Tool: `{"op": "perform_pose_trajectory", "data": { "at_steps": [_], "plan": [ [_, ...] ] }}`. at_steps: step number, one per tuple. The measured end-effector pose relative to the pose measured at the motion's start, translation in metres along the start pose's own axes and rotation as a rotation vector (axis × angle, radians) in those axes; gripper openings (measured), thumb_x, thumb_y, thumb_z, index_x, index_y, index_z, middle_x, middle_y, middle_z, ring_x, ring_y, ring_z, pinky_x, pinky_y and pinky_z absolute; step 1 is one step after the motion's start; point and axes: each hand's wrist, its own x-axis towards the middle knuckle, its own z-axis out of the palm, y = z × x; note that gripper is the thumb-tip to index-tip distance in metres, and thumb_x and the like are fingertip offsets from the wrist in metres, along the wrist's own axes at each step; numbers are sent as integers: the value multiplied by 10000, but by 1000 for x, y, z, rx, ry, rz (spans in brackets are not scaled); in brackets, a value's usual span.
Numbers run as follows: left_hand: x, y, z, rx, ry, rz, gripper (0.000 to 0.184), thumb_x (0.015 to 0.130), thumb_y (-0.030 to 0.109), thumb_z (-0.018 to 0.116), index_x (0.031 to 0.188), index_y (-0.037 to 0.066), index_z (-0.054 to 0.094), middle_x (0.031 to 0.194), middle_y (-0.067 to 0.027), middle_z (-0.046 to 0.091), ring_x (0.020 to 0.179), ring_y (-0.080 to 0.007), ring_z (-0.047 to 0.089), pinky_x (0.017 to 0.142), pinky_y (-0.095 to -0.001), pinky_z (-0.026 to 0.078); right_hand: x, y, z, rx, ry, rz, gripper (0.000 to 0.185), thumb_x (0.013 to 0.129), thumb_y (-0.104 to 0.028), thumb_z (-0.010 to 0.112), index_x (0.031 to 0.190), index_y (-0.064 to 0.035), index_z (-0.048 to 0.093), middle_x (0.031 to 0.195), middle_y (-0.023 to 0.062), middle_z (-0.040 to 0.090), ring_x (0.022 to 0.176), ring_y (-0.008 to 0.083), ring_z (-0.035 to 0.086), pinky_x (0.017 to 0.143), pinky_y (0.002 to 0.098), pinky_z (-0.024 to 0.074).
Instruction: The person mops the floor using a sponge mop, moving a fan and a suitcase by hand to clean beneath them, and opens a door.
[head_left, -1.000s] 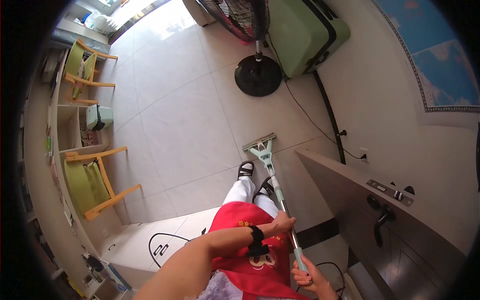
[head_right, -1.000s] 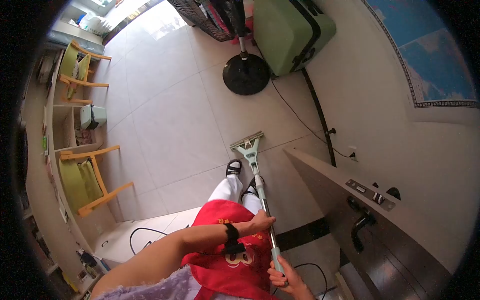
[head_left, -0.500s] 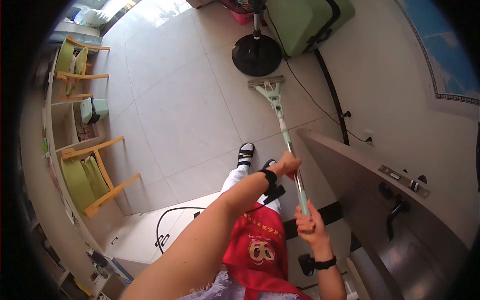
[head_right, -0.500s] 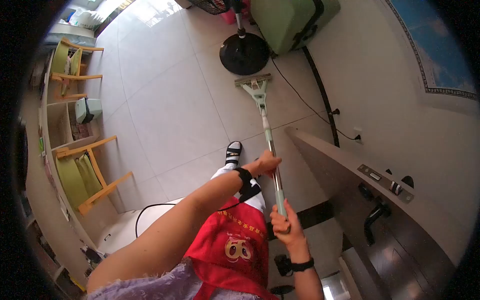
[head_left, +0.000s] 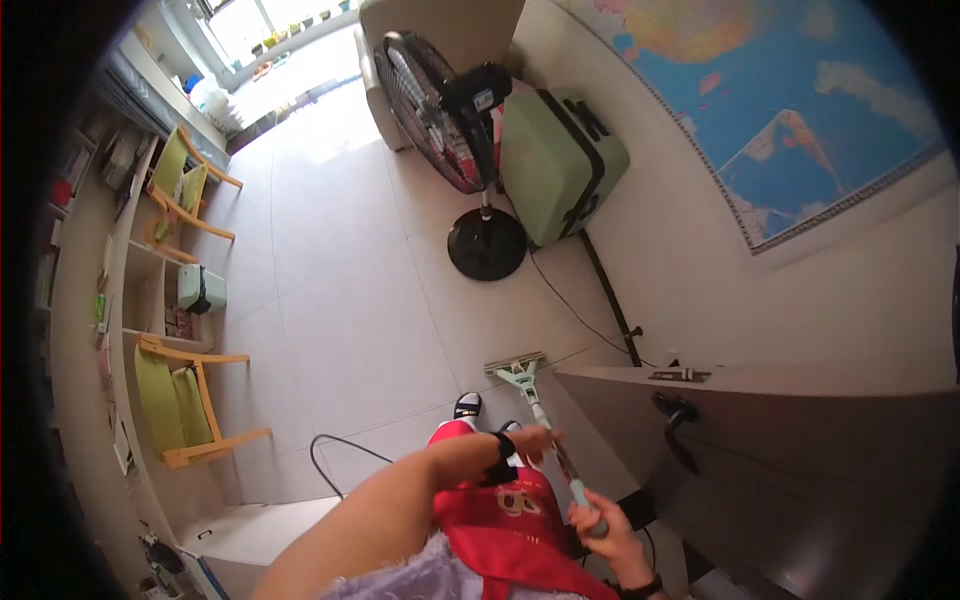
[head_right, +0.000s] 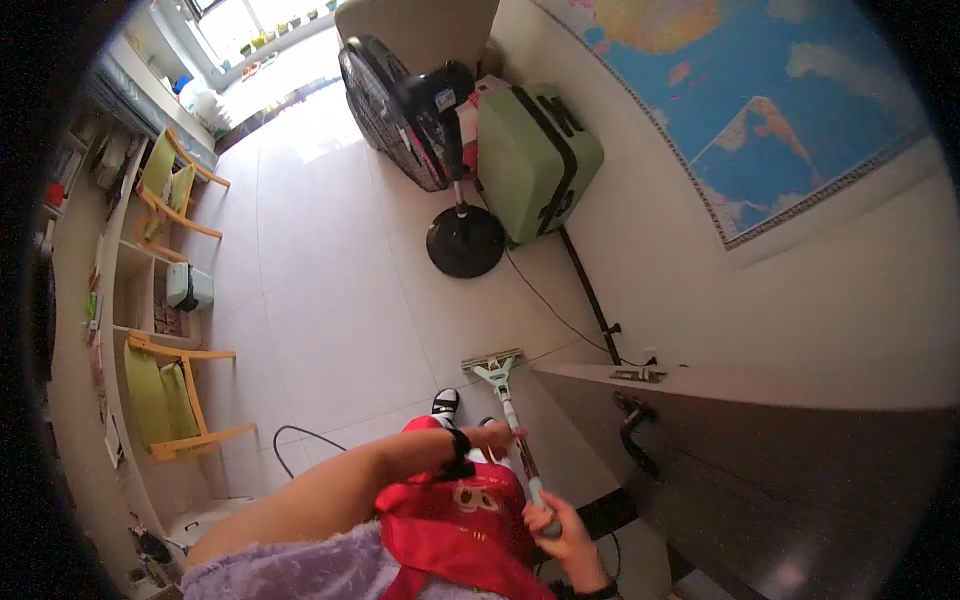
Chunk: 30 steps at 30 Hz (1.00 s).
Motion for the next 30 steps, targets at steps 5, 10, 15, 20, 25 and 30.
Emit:
{"op": "perform_pose_trajectory", "data": {
  "at_steps": [5, 10, 15, 20, 25, 30],
  "plan": [
    [85, -11, -182, 39, 215, 517, 213, 619, 255, 673, 743, 100, 597, 687, -115, 611, 626, -271, 610, 589, -385, 514, 10, -8, 28, -13, -158, 35, 98, 835, -43, 440, 785, -25, 357, 633, 15, 412, 486, 63, 444, 452, 165, 404],
    [-116, 13, -250, -589, 500, 485, 304, 860, 335, 434, 873, 46, 526, 638, -80, 524, 596, -220, 563, 617, -421, 534, 12, 0, 64, -31, -171, 50, 128, 839, -22, 437, 742, -37, 355, 635, 2, 406, 509, 53, 438, 449, 168, 430],
    [-130, -23, -339, -737, 450, 539, 380, 895, 384, 402, 783, 60, 566, 706, -50, 516, 632, -168, 536, 665, -370, 529, 15, 7, 112, 67, -182, 12, 129, 809, -25, 449, 716, -52, 364, 651, 0, 405, 530, 56, 443, 465, 174, 430],
    [-126, -26, -411, -828, 395, 422, 155, 810, 132, 533, 942, 59, 493, 736, -49, 504, 667, -161, 533, 668, -352, 531, 28, 23, 165, -66, -143, -135, 129, 807, -41, 463, 734, -50, 357, 662, 2, 396, 529, 56, 434, 443, 167, 412],
    [-118, -2, -446, -752, 372, 266, 138, 803, 125, 532, 904, 37, 500, 721, -58, 510, 637, -182, 532, 664, -366, 530, 39, 43, 203, 43, -240, -168, 114, 799, -31, 465, 779, -45, 354, 664, -4, 386, 526, 55, 427, 430, 171, 383],
    [-78, 54, -417, -478, 196, 163, 139, 806, 136, 525, 916, 52, 514, 764, -83, 524, 701, -206, 547, 652, -387, 530, 45, 58, 227, 163, -344, -243, 97, 796, -21, 459, 799, -38, 364, 664, -9, 377, 525, 62, 413, 438, 171, 367]
  ]
}}
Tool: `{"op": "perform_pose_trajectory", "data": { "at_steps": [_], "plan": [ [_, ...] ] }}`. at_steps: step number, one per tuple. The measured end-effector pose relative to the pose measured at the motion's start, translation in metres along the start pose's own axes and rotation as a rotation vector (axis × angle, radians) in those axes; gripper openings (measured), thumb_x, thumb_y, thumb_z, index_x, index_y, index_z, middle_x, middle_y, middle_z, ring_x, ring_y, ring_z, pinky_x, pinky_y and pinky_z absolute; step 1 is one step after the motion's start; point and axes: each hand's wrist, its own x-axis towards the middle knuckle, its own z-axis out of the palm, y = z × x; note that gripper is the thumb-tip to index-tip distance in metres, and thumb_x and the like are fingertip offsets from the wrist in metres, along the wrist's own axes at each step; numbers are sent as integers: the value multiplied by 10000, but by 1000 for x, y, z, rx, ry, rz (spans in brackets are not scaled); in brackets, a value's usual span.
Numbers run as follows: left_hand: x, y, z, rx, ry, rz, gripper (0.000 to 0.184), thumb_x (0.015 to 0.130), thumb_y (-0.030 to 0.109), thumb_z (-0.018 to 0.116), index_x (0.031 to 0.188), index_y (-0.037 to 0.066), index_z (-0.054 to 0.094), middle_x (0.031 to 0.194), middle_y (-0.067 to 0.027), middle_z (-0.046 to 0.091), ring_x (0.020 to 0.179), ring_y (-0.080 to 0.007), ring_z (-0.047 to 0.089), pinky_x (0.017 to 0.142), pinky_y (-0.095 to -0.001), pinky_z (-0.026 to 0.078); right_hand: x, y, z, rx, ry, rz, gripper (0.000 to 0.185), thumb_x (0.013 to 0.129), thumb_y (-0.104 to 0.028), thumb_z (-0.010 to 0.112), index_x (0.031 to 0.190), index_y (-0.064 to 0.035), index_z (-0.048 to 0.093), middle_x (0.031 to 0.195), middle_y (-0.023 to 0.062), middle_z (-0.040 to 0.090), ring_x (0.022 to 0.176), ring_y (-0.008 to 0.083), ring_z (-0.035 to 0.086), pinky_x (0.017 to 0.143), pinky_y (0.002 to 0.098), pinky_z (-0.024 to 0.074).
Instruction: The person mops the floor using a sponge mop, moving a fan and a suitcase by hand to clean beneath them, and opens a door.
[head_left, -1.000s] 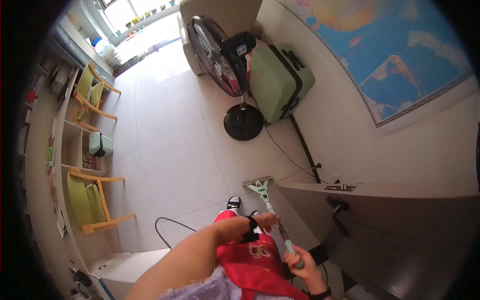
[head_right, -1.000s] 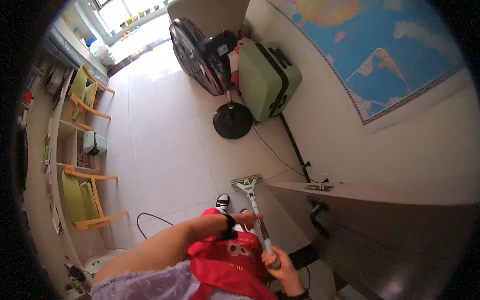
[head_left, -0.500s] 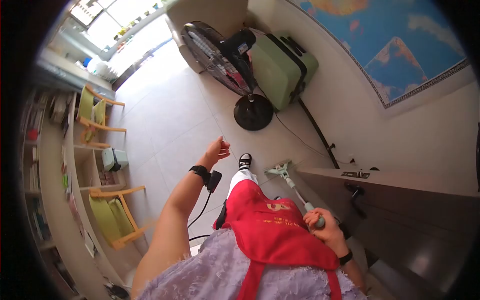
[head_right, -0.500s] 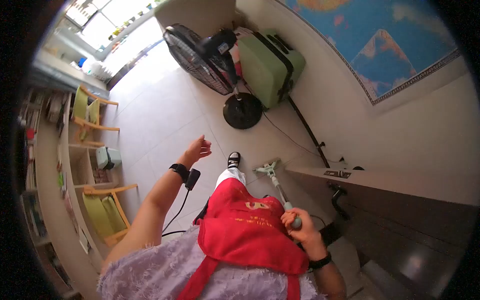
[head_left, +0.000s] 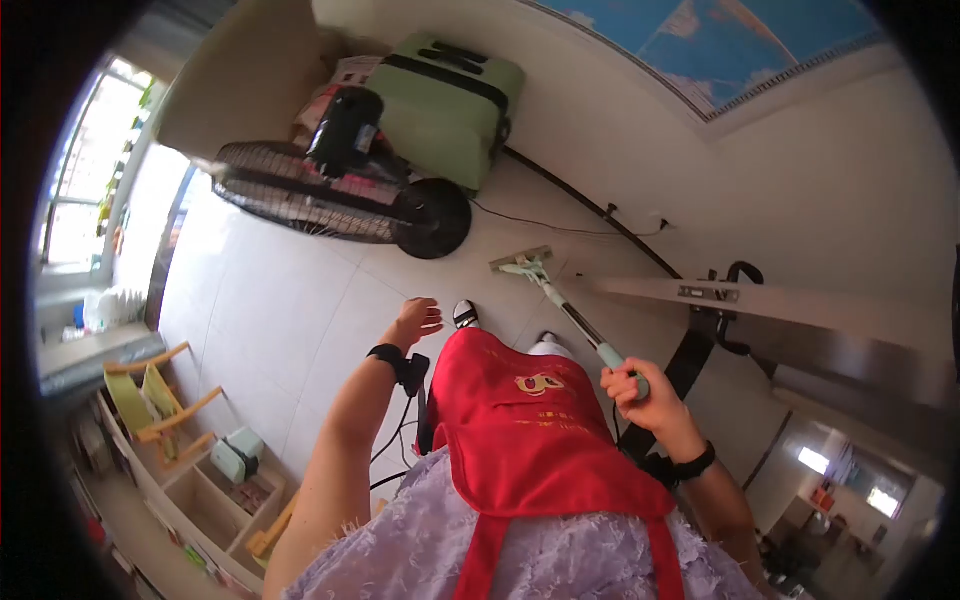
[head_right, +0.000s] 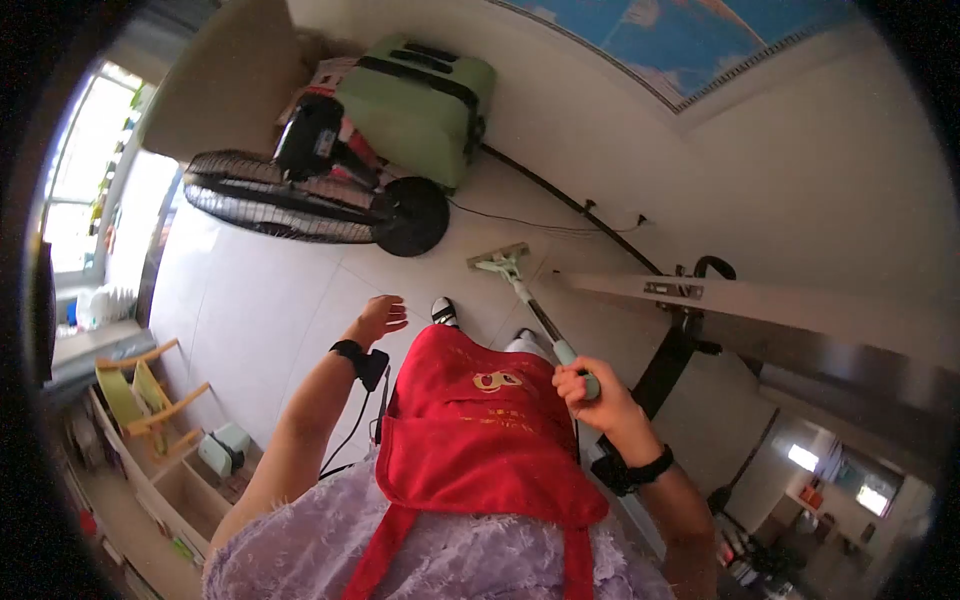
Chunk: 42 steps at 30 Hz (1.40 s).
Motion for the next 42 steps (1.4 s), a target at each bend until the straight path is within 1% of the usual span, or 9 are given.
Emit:
{"op": "perform_pose_trajectory", "data": {
  "at_steps": [8, 10, 13, 15, 17, 22, 31, 37, 42],
  "plan": [
    [-43, 17, 193, 244, -406, -377, 546, 822, 387, 550, 1166, -13, 412, 1020, -172, 555, 921, -314, 555, 822, -471, 451, 44, 11, 47, -596, 14, -122, 212, 837, -202, 544, 852, -15, 446, 717, 25, 453, 562, 84, 475, 461, 208, 401],
    [-32, 12, 199, 293, -544, -47, 493, 778, 308, 604, 1126, 0, 436, 988, -152, 558, 892, -285, 564, 812, -431, 457, 41, 8, 57, -846, 39, -101, 256, 839, -250, 569, 858, -12, 475, 775, 53, 511, 628, 105, 538, 491, 240, 437],
    [2, -1, 191, 338, -738, 464, 443, 713, 188, 685, 1064, 19, 473, 941, -123, 563, 849, -241, 577, 796, -371, 465, 44, -42, 40, -1684, 238, -586, 351, 826, -348, 568, 919, -14, 511, 920, 106, 552, 750, 164, 590, 558, 303, 482],
    [29, 12, 194, -214, -785, -126, 417, 646, 106, 744, 983, 45, 505, 848, -105, 564, 777, -194, 581, 725, -318, 472, 23, -50, 45, -2385, 745, -1365, 398, 830, -383, 528, 987, -18, 541, 1007, 137, 544, 969, 236, 534, 781, 388, 447],
    [22, 16, 189, 312, -733, 444, 412, 653, 112, 740, 983, 51, 501, 829, -101, 564, 767, -191, 579, 709, -314, 472, 17, -88, 27, -2928, 1486, -1251, 436, 826, -334, 519, 1122, -14, 516, 1167, 144, 476, 1137, 264, 412, 955, 438, 296],
    [27, 14, 193, 42, -739, 166, 394, 661, 95, 728, 972, 57, 489, 790, -80, 563, 741, -181, 573, 694, -303, 476, 36, -115, -20, -3100, 2283, -419, 495, 804, -277, 508, 1220, -15, 450, 1315, 145, 375, 1234, 291, 283, 994, 381, 198],
    [58, -1, 170, -45, -934, 507, 409, 649, 42, 719, 971, 64, 468, 728, -41, 557, 691, -157, 557, 670, -285, 479, 35, -102, -11, -2834, 1980, -784, 235, 738, -193, 563, 909, -43, 627, 984, 77, 483, 990, 226, 399, 797, 325, 308],
    [-13, 32, 183, 321, -637, 535, 127, 765, 164, 520, 704, 101, 428, 690, -44, 443, 690, -217, 495, 721, -412, 452, 41, -71, -35, -2710, 2037, -687, 205, 741, -174, 574, 886, -48, 645, 990, 77, 501, 990, 239, 402, 736, 324, 334],
    [16, 33, 190, -157, -532, -265, 158, 761, 200, 521, 687, 102, 422, 677, -53, 446, 692, -235, 502, 702, -424, 452, 41, -63, -35, -2394, 1673, -443, 357, 811, -343, 527, 979, -44, 623, 909, 93, 568, 900, 269, 515, 645, 380, 423]
  ]
}}
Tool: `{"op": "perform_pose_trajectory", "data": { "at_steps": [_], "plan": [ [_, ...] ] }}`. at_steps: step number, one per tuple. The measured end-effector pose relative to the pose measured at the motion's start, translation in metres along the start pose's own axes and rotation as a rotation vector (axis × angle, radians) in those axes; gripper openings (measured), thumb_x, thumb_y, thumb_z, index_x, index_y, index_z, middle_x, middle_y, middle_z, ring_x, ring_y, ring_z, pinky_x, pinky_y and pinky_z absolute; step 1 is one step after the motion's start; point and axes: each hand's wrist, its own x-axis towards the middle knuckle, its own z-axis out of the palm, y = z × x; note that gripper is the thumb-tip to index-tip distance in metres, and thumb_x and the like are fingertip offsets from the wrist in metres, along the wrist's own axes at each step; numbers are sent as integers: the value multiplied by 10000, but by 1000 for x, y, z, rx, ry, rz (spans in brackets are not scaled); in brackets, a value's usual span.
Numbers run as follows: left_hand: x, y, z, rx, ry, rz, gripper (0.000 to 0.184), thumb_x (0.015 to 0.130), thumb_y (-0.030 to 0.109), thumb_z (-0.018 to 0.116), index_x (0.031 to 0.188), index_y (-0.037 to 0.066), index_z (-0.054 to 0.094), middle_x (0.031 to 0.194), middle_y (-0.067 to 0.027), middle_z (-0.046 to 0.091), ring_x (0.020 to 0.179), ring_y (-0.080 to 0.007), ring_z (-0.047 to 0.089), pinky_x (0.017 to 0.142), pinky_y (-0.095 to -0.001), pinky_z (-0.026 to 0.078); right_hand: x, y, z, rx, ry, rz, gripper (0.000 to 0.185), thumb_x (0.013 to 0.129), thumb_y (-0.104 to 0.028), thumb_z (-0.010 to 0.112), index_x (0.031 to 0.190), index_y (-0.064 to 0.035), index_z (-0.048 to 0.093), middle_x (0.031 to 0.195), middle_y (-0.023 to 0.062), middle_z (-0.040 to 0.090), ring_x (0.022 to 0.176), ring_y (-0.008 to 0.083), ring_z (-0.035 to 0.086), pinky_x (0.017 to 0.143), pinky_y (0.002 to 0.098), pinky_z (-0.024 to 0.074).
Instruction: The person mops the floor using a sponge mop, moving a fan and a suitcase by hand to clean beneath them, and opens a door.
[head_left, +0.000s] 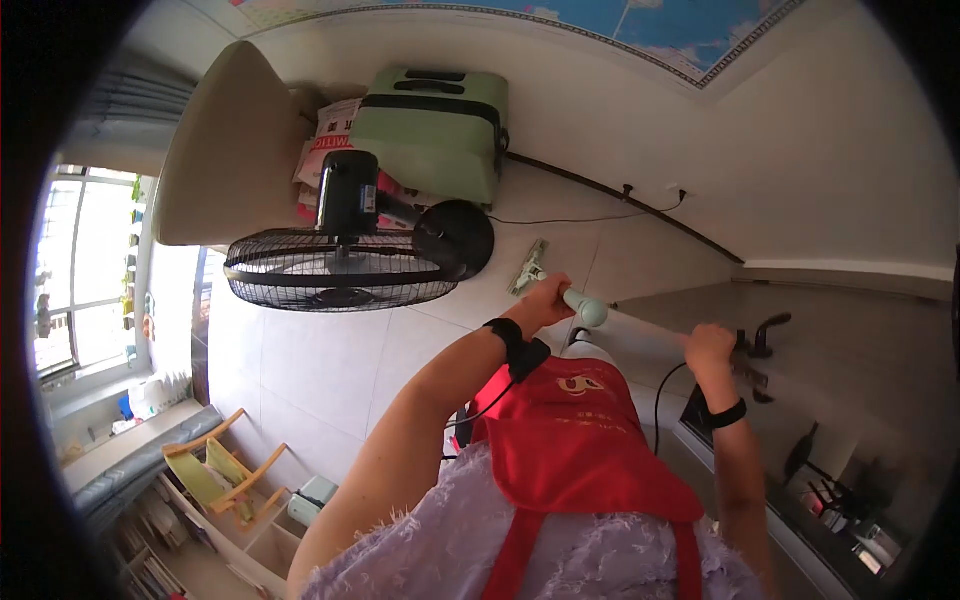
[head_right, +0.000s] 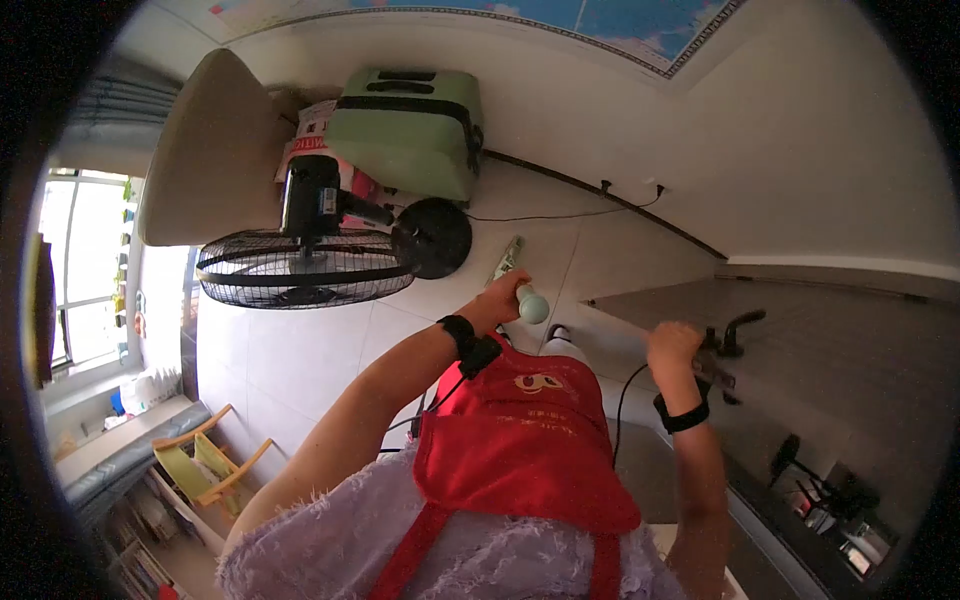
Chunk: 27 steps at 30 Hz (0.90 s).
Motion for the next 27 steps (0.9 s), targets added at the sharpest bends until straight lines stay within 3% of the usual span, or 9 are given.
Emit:
{"op": "perform_pose_trajectory", "data": {
  "at_steps": [4, 6, 9, 12, 15, 17, 21, 24, 27],
  "plan": [
    [22, -5, -22, -20, -49, -28, 138, 757, 198, 517, 716, 100, 430, 669, -62, 458, 676, -238, 514, 669, -415, 457, -14, -34, -83, 1186, -431, -92, 737, 812, -675, 308, 1190, -66, 481, 835, 139, 600, 728, 208, 617, 657, 331, 496],
    [11, -8, -9, 97, -53, 77, 132, 758, 199, 512, 728, 96, 436, 671, -66, 465, 668, -236, 521, 656, -410, 459, -31, -52, -124, 1470, -634, -347, 809, 782, -730, 218, 1252, -99, 406, 882, 158, 598, 691, 175, 612, 638, 289, 506],
    [-11, -16, 0, 689, -96, 515, 131, 764, 198, 508, 744, 82, 449, 680, -71, 480, 651, -233, 529, 631, -409, 464, -33, -74, -145, 1699, -931, -606, 759, 796, -711, 219, 1213, -110, 420, 899, 148, 594, 705, 182, 603, 650, 320, 508],
    [-47, -10, 9, 1163, -160, 870, 152, 752, 163, 561, 787, 56, 459, 695, -78, 498, 636, -221, 540, 605, -383, 474, -29, -91, -147, 1703, -1092, -565, 734, 810, -692, 219, 1209, -110, 419, 923, 147, 591, 717, 194, 606, 641, 316, 515],
    [-38, -17, -2, 1242, -127, 867, 280, 684, 78, 674, 844, 33, 449, 718, -74, 515, 633, -194, 550, 577, -326, 482, -32, -94, -148, 1661, -1145, -457, 632, 838, -638, 293, 1131, -104, 460, 938, 135, 570, 725, 187, 609, 633, 304, 522],
    [-22, -24, -12, 1135, -223, 765, 294, 687, 78, 674, 860, 27, 442, 726, -74, 518, 638, -189, 550, 585, -313, 487, -33, -93, -141, 1657, -1098, -417, 527, 870, -542, 354, 1145, -102, 447, 952, 117, 552, 744, 184, 605, 613, 283, 524],
    [-19, -32, 2, 1414, -174, 659, 368, 707, 147, 660, 976, -8, 464, 805, -147, 573, 758, -256, 562, 666, -370, 470, -25, -80, -117, 1789, -1159, -274, 314, 867, -217, 486, 1145, -95, 405, 957, 109, 532, 738, 168, 601, 601, 273, 529],
    [24, -53, 12, 107, 72, -111, 178, 792, 206, 456, 833, 33, 457, 740, -111, 524, 599, -237, 530, 602, -386, 507, -33, -63, -104, 1878, -1129, -145, 310, 833, -126, 498, 1120, -75, 393, 956, 146, 522, 727, 173, 597, 605, 282, 534],
    [42, -68, 20, 246, 95, -186, 157, 785, 195, 467, 809, 39, 464, 732, -109, 520, 589, -233, 529, 580, -374, 505, -34, -41, -86, 1897, -1118, -53, 310, 840, -153, 502, 1123, -77, 401, 938, 150, 547, 656, 176, 592, 599, 277, 525]
  ]
}}
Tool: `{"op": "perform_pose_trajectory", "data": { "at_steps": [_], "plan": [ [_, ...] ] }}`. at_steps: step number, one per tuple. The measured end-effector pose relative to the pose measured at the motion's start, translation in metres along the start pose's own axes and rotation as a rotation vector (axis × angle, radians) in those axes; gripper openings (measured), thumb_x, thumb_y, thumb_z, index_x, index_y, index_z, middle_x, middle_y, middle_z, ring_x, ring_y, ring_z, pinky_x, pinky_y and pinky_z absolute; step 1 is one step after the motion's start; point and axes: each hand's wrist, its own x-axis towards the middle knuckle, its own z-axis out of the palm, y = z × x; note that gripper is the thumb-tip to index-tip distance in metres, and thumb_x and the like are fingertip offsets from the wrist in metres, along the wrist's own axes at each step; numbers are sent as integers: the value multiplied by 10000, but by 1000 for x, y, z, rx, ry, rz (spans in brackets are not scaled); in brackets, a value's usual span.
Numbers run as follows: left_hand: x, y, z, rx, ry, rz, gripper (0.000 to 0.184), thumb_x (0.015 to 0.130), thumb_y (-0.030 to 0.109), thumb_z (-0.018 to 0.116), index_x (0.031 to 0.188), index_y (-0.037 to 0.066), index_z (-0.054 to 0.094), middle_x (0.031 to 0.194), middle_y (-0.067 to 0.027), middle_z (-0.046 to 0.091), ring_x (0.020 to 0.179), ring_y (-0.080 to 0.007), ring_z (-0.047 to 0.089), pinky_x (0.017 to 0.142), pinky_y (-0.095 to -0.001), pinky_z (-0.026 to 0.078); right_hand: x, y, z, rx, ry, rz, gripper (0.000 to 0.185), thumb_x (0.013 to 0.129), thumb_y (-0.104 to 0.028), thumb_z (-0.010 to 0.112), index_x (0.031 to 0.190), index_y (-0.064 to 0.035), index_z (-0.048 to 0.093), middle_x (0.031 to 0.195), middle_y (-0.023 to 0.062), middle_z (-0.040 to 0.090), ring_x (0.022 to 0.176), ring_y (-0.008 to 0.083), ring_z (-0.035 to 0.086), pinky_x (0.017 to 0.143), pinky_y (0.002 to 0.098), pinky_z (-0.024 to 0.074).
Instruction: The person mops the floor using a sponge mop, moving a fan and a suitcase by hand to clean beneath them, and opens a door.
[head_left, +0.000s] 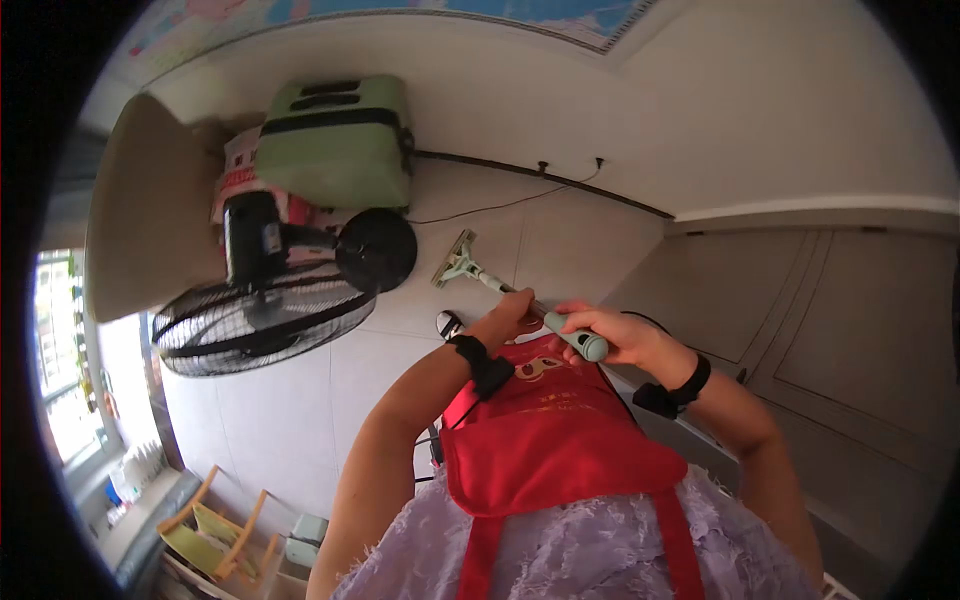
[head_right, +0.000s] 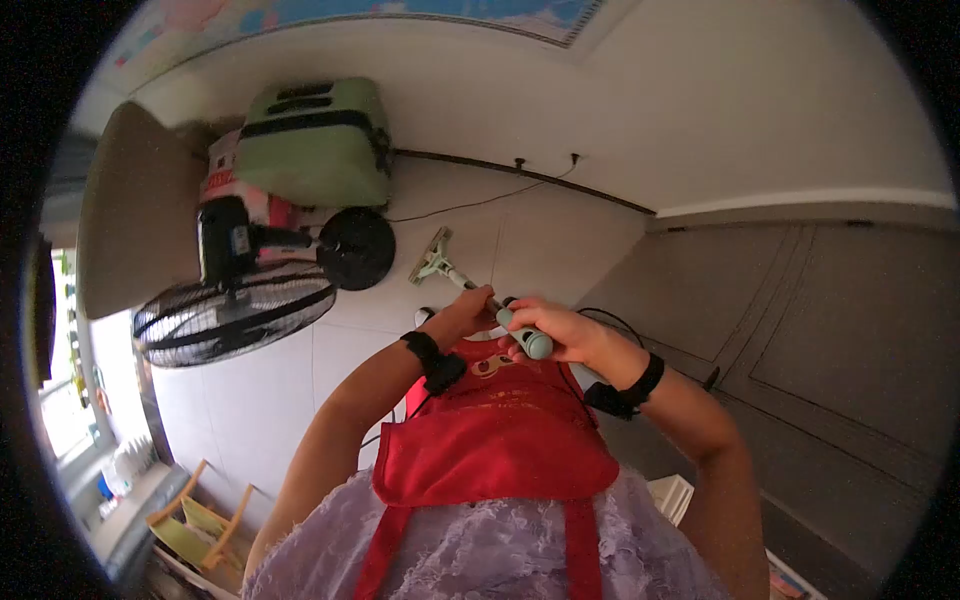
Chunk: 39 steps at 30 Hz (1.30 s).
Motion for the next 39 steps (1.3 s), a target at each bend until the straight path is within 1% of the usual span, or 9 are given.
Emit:
{"op": "perform_pose_trajectory", "data": {
  "at_steps": [4, 13, 21, 23, 27, 29, 32, 35, 39],
  "plan": [
    [-5, 10, 35, 255, -1, -19, 136, 776, 183, 470, 767, 48, 463, 711, -86, 496, 601, -221, 522, 548, -381, 494, -16, 7, -56, 12, -131, 53, 385, 856, -299, 515, 1159, -82, 417, 905, 131, 584, 659, 183, 592, 615, 300, 513],
    [47, 14, 137, 294, 31, -98, 131, 736, 170, 527, 795, 90, 442, 717, -66, 474, 627, -208, 512, 535, -361, 480, -127, 15, -226, 169, 276, -501, 354, 863, -369, 502, 1054, -71, 533, 870, 58, 576, 750, 144, 575, 663, 303, 500],
    [89, -23, 248, 1201, -589, 570, 261, 671, 166, 615, 865, 87, 458, 790, -69, 498, 681, -202, 528, 572, -339, 472, -200, 63, -335, 211, 421, -500, 311, 882, -336, 488, 1030, -67, 539, 843, 39, 577, 735, 127, 570, 647, 297, 497],
    [99, -36, 272, 1222, -595, 547, 214, 692, 153, 597, 847, 86, 466, 764, -58, 498, 669, -194, 527, 553, -337, 472, -215, 80, -355, 161, 438, -409, 308, 889, -328, 478, 1030, -60, 530, 864, 55, 576, 747, 136, 573, 662, 300, 502],
    [136, -56, 322, 740, -184, -161, 380, 583, 80, 726, 897, 61, 512, 727, -35, 531, 718, -159, 537, 644, -294, 447, -224, 97, -374, 211, 544, -528, 340, 887, -366, 468, 1030, -65, 535, 860, 59, 587, 752, 145, 582, 670, 314, 508],
    [145, -69, 341, 991, -255, -48, 330, 598, 88, 711, 847, 60, 496, 658, -18, 495, 651, -150, 519, 601, -292, 441, -228, 109, -380, 238, 457, -471, 390, 888, -417, 447, 1044, -68, 529, 863, 66, 595, 759, 155, 590, 672, 324, 512],
    [140, -81, 372, 1714, -790, 741, 185, 719, 165, 621, 753, 74, 463, 584, -3, 447, 513, -156, 475, 490, -302, 437, -230, 115, -367, 364, 346, -472, 512, 873, -525, 390, 1073, -70, 511, 884, 94, 601, 756, 171, 602, 667, 332, 517],
    [202, -132, 386, 714, -130, -167, 161, 787, 196, 540, 746, 55, 475, 591, -44, 481, 484, -196, 496, 434, -348, 450, -234, 107, -348, 547, 184, -486, 597, 858, -586, 341, 1098, -61, 493, 888, 115, 603, 730, 183, 608, 648, 335, 521],
    [220, -158, 412, 823, -4, -119, 214, 799, 207, 516, 716, 16, 468, 600, -101, 502, 477, -245, 527, 399, -398, 462, -245, 99, -347, 730, 229, -481, 595, 843, -571, 403, 1084, -34, 488, 883, 128, 607, 726, 186, 613, 595, 302, 524]
  ]
}}
